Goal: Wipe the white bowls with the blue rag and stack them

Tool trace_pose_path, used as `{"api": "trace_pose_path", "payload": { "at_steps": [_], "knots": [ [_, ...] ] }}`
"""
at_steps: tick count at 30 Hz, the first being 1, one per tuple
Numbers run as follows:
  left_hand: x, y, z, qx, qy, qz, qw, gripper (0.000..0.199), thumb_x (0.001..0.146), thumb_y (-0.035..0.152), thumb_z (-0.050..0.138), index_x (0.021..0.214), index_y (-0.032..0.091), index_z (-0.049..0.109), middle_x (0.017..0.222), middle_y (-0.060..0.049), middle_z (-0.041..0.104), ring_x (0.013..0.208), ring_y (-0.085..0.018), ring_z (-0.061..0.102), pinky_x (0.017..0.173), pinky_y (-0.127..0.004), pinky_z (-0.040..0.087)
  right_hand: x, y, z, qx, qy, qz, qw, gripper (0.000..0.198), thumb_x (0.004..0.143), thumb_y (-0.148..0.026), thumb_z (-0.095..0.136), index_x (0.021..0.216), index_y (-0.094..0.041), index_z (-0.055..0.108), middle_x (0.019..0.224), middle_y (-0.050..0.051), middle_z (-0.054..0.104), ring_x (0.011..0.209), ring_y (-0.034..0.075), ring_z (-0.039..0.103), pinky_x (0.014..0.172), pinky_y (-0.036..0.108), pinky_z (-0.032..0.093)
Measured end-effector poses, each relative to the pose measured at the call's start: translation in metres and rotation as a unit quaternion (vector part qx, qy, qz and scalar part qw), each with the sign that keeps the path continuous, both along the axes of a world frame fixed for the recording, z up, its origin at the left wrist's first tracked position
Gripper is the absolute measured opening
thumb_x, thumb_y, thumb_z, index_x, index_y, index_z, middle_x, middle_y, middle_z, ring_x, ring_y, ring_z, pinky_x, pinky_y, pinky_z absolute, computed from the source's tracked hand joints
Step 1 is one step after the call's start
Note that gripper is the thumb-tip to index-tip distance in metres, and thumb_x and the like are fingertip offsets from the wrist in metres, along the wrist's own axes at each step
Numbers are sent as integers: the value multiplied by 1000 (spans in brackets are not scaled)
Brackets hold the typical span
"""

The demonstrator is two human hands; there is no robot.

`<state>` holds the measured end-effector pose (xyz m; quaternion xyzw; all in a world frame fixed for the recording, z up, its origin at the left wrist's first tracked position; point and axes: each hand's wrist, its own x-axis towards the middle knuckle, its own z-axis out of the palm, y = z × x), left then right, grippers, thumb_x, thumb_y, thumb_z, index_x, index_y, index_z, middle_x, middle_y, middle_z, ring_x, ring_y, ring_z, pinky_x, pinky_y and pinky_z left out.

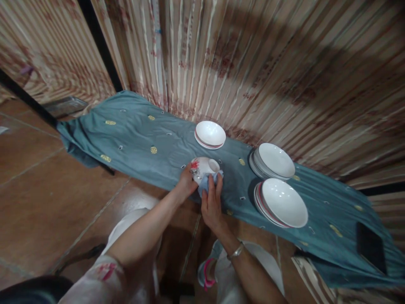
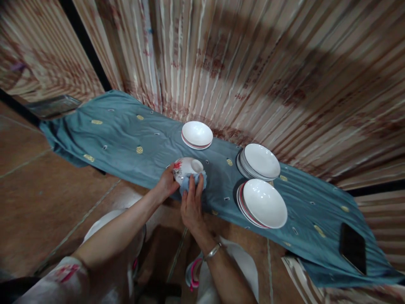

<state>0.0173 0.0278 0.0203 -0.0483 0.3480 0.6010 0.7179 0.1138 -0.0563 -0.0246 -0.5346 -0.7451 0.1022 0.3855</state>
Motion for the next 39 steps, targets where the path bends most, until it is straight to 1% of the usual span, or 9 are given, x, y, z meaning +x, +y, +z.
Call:
{"api": "trace_pose_path", "payload": {
  "at_steps": [7,12,15,19,22,26,29,35,39],
  "knots": [
    [2,3,-3,16,30,26,999,36,94,24,36,77,11,65,70,-8,70,73,-17,69,80,-28,53,1,-1,-5,29,-60,18,998,63,92,-7,32,151,-19,11,156,16,0,146,29,10,111,49,34],
    [1,-1,-3,20,72,14,997,34,93,25,40,73,12,65,62,-5,67,62,-15,66,72,-26,53,1,0,-5,81,-106,36,990,65,91,-4,32,151,-19,8,157,17,4,145,29,13,110,48,36],
    [2,-4,-4,37,103,5,994,29,90,27,46,71,13,65,59,-2,65,54,-12,61,65,-23,52,5,6,1,126,-139,44,981,62,91,-4,32,150,-15,15,155,19,17,144,27,17,109,46,37],
    [5,-6,-10,111,109,-7,988,26,86,31,51,73,14,66,61,-2,66,58,-12,62,66,-24,51,13,16,14,158,-185,31,969,51,92,-7,34,143,-11,34,145,19,40,141,24,27,111,45,32],
    [7,-7,-16,160,124,-19,979,24,84,33,56,76,13,67,67,-3,68,63,-13,63,70,-25,49,15,22,24,156,-199,3,968,45,93,-11,35,137,-12,43,141,17,47,137,21,35,113,45,25],
    [8,-8,-22,199,150,-45,967,24,84,34,57,81,13,69,75,-3,70,72,-14,63,75,-24,47,17,30,35,140,-183,-32,973,43,93,-17,37,135,-13,47,139,15,50,134,21,39,114,45,20],
    [9,-10,-23,206,150,-61,965,22,82,34,59,82,14,69,76,-3,70,75,-14,62,78,-25,46,18,38,40,122,-159,-49,979,43,93,-20,36,135,-14,47,139,15,49,133,21,39,114,45,21],
    [11,-15,-19,215,146,-79,962,22,81,34,61,80,14,68,73,-1,68,74,-14,60,79,-27,46,21,51,49,90,-135,-46,986,42,94,-23,34,133,-12,48,140,16,47,131,23,40,109,42,32],
    [12,-17,-16,227,148,-76,960,19,82,31,59,78,16,68,74,-2,69,82,-17,62,85,-29,46,15,52,50,94,-148,-54,983,42,94,-23,36,132,-11,49,140,17,47,132,24,39,109,45,30]
  ]
}}
